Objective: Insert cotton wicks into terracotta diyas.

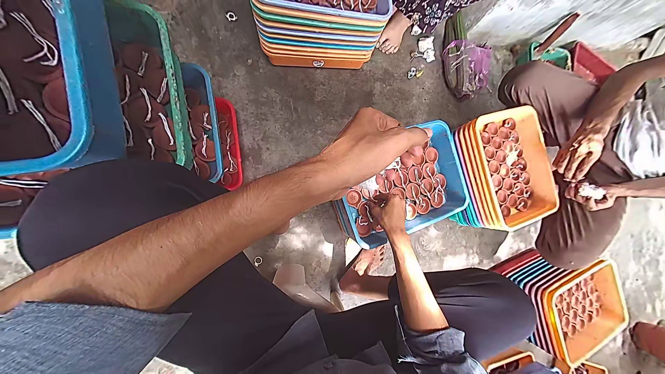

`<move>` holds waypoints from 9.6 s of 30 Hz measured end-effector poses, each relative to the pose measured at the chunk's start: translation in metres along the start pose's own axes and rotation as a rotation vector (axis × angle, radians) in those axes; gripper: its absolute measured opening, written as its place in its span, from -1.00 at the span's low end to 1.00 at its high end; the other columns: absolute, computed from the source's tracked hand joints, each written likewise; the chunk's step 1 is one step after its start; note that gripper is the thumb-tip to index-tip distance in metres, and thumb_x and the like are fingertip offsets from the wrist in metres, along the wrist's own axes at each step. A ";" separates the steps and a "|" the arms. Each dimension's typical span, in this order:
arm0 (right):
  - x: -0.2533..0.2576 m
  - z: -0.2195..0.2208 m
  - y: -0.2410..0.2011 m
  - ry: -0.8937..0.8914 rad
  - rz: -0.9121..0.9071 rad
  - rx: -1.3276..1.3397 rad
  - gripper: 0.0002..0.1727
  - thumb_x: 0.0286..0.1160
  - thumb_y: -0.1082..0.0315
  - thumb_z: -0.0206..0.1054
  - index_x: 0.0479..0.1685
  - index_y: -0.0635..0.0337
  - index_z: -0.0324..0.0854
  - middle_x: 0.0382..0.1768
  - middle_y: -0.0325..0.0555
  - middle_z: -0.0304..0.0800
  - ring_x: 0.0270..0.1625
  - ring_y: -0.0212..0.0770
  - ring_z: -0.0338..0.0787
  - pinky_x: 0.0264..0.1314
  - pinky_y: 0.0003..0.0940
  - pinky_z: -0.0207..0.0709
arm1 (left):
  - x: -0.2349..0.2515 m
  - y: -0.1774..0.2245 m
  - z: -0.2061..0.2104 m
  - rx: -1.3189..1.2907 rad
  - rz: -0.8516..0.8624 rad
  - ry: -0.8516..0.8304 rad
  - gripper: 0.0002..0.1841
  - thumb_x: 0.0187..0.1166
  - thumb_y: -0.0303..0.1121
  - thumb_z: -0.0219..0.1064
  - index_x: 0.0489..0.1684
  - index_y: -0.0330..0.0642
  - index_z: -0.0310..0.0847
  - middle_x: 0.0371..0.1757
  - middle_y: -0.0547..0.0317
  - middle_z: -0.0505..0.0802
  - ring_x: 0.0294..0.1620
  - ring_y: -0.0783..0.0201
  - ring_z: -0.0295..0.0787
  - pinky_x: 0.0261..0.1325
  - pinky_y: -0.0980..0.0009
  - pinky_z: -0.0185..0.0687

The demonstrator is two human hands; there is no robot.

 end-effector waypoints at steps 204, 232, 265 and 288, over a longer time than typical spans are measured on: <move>-0.112 -0.171 -0.121 0.318 -0.516 1.654 -0.69 0.22 0.71 0.58 -0.06 0.39 0.66 -0.21 0.14 0.94 -0.15 -0.14 0.97 0.03 -0.31 0.86 | 0.004 0.028 0.003 -0.133 0.555 0.106 -0.45 0.95 -0.09 -0.31 0.13 -0.22 0.64 -0.36 0.15 0.72 -0.40 0.30 0.67 -0.36 0.45 0.65; -0.108 -0.178 -0.115 0.261 -0.511 1.793 -0.56 0.34 0.71 0.49 0.05 0.24 0.35 -0.17 0.14 0.92 -0.17 -0.15 0.95 0.02 -0.29 0.83 | 0.003 0.027 0.008 -0.058 0.578 0.046 -0.67 0.89 -0.19 0.05 0.02 -0.22 0.68 -0.31 0.11 0.75 -0.32 0.27 0.72 -0.27 0.43 0.70; -0.116 -0.199 -0.102 0.390 -0.622 1.632 -0.55 -0.02 0.69 0.72 -0.09 0.33 0.68 -0.25 0.10 0.92 -0.19 -0.17 0.94 0.01 -0.30 0.86 | -0.001 0.015 0.031 -0.074 0.589 -0.161 -0.84 0.55 -0.41 0.49 -0.04 -0.27 0.76 -0.24 0.14 0.83 -0.36 0.37 0.73 -0.28 0.54 0.70; -0.106 -0.193 -0.095 0.253 -0.514 1.737 -0.72 0.26 0.63 0.59 -0.04 0.33 0.74 -0.18 0.09 0.90 -0.15 -0.22 0.92 0.04 -0.33 0.83 | -0.005 0.005 0.047 -0.164 0.263 -0.383 -0.82 0.76 -0.34 0.29 0.02 -0.20 0.78 -0.25 0.30 0.82 -0.56 0.58 0.57 -0.52 0.69 0.53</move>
Point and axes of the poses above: each hand's wrist, its own x-axis towards the middle knuckle, its own z-axis out of the palm, y = z × x, the point moved 8 cm from there along x, towards the middle knuckle
